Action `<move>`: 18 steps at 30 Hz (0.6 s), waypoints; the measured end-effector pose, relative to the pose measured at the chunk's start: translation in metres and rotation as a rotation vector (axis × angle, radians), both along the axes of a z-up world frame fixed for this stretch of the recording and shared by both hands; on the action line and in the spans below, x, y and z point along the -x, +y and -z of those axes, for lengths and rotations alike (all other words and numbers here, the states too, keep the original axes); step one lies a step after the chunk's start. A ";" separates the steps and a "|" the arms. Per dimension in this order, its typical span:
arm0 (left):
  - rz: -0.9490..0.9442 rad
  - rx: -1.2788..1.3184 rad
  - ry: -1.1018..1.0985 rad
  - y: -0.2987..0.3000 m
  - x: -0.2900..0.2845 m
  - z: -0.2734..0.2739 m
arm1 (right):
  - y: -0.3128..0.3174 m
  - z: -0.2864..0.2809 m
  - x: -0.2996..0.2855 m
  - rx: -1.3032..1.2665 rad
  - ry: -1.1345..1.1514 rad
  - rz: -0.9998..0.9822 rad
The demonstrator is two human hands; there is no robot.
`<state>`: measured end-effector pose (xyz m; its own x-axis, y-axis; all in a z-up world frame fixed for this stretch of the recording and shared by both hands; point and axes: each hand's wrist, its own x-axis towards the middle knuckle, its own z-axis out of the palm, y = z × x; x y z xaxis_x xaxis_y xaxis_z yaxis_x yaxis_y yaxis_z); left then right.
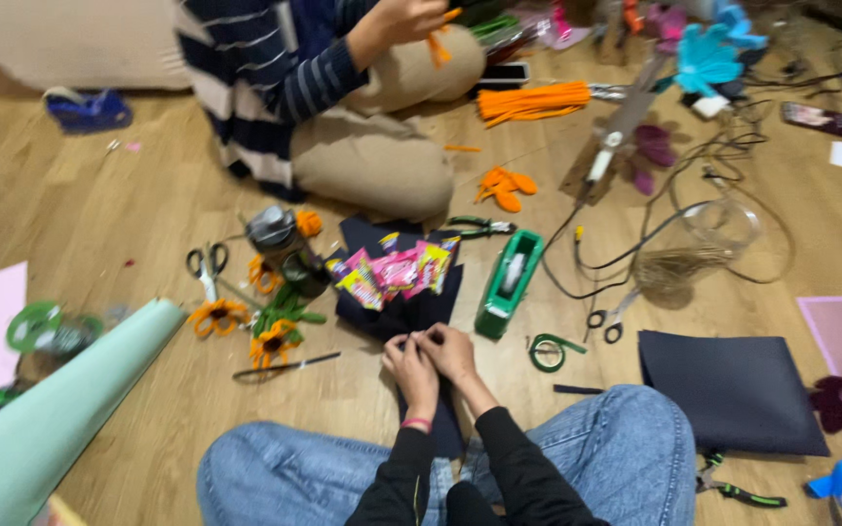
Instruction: The person assembles a bouquet of snacks by wrapping dark blue paper around a cluster of snacks and taping the paper at the base.
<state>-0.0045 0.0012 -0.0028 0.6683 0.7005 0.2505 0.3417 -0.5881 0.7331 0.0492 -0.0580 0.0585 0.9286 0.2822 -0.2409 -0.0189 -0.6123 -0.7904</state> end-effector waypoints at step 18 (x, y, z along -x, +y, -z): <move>-0.142 0.020 -0.209 0.000 -0.007 -0.001 | -0.023 0.047 -0.010 -0.069 -0.177 -0.182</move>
